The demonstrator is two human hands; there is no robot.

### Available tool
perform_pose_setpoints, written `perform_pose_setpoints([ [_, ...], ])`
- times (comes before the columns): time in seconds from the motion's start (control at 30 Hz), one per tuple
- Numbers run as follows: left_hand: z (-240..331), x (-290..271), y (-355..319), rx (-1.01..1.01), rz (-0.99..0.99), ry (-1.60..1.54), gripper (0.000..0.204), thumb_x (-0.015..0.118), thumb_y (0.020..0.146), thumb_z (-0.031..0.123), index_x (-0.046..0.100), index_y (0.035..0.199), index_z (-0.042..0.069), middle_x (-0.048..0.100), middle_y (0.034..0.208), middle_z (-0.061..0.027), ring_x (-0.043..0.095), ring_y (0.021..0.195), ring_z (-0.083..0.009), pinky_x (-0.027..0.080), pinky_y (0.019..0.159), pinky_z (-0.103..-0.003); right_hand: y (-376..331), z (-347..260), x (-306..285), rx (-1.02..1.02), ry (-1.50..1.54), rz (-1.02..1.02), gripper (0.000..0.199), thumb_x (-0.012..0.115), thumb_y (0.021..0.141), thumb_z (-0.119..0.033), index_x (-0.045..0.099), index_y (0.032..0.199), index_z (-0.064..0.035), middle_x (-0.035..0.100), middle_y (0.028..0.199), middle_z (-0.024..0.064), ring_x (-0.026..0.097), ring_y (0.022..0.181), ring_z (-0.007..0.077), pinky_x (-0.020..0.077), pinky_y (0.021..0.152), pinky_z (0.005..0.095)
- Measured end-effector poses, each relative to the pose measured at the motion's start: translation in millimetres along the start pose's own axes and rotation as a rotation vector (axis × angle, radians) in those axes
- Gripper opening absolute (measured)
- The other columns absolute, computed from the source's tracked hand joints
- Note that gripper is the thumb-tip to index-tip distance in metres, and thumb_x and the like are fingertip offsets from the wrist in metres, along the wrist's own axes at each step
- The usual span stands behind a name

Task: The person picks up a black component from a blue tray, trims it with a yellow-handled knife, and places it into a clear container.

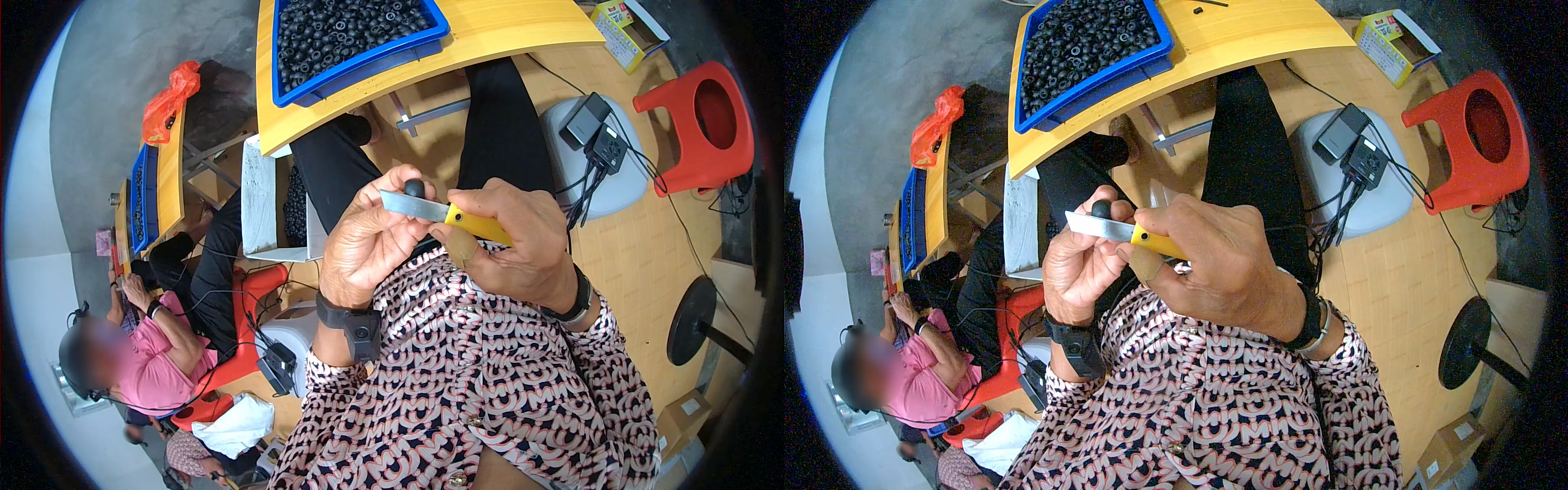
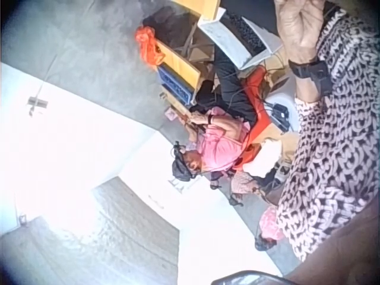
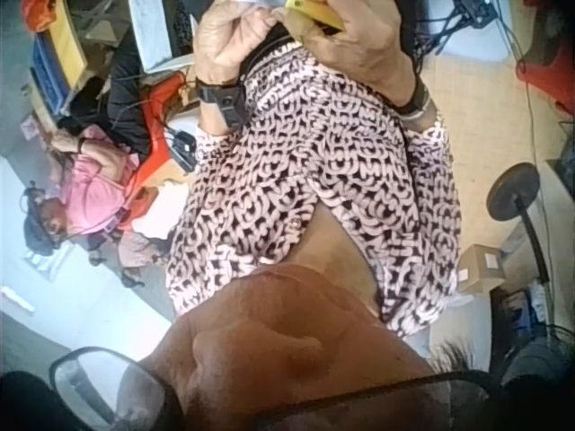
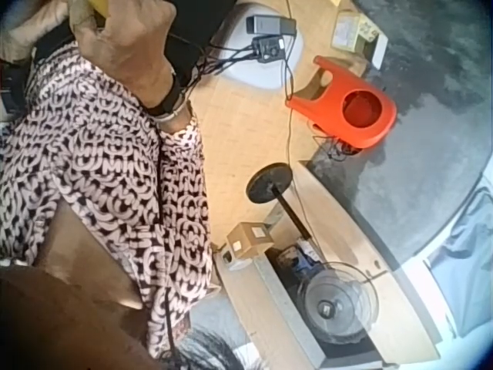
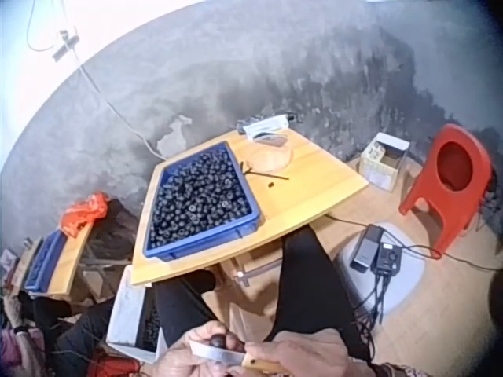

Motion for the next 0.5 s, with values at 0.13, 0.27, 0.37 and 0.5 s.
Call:
perform_pose_setpoints([
  [0.13, -0.3, 1.1, -0.7, -0.007, 0.004, 0.004, 0.034, 0.063, 0.077, 0.000, 0.050, 0.108, -0.005, 0.055, 0.100, -0.0175, 0.057, 0.085, -0.0204, 0.050, 0.073, -0.027, -1.0, 1.5, 0.0, 0.003, 0.008, -0.001, 0.033, 0.078, 0.062, -0.011, 0.059, 0.088, -0.0044, 0.054, 0.059, 0.0057, 0.051, 0.043, 0.0172, 0.0353, 0.039, 0.0260],
  [0.27, -0.3, -0.1, -0.9, -0.015, 0.012, 0.012, 0.034, 0.064, 0.077, 0.001, 0.051, 0.108, -0.004, 0.056, 0.099, -0.0170, 0.057, 0.085, -0.0199, 0.050, 0.074, -0.026, 0.0, 0.8, -0.2, 0.019, 0.021, -0.042, 0.030, 0.075, 0.064, -0.008, 0.056, 0.086, -0.0028, 0.054, 0.061, 0.0071, 0.055, 0.047, 0.0198, 0.0388, 0.041, 0.0275],
  [0.37, 0.8, -2.2, -0.7, -0.003, 0.004, 0.036, 0.034, 0.064, 0.077, 0.001, 0.051, 0.108, -0.004, 0.056, 0.099, -0.0167, 0.057, 0.085, -0.0195, 0.050, 0.074, -0.026, 0.4, 0.6, 1.2, 0.023, 0.022, -0.072, 0.027, 0.073, 0.066, -0.007, 0.054, 0.085, -0.0020, 0.053, 0.063, 0.0084, 0.058, 0.051, 0.0222, 0.0419, 0.042, 0.0288],
  [0.5, 2.0, -4.3, -1.6, 0.010, 0.027, 0.073, 0.034, 0.064, 0.077, 0.002, 0.051, 0.108, -0.004, 0.057, 0.099, -0.0165, 0.057, 0.084, -0.0189, 0.049, 0.074, -0.026, 0.6, 0.7, 1.6, 0.025, 0.021, -0.072, 0.027, 0.073, 0.066, -0.007, 0.054, 0.084, -0.0022, 0.054, 0.064, 0.0085, 0.058, 0.051, 0.0221, 0.0419, 0.042, 0.0288],
])
Point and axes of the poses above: each hand's wrist, its own y-axis towards the middle knuckle, its own x-axis out of the palm, z = x × y, the point moved 7 cm from there along y, towards the middle knuckle
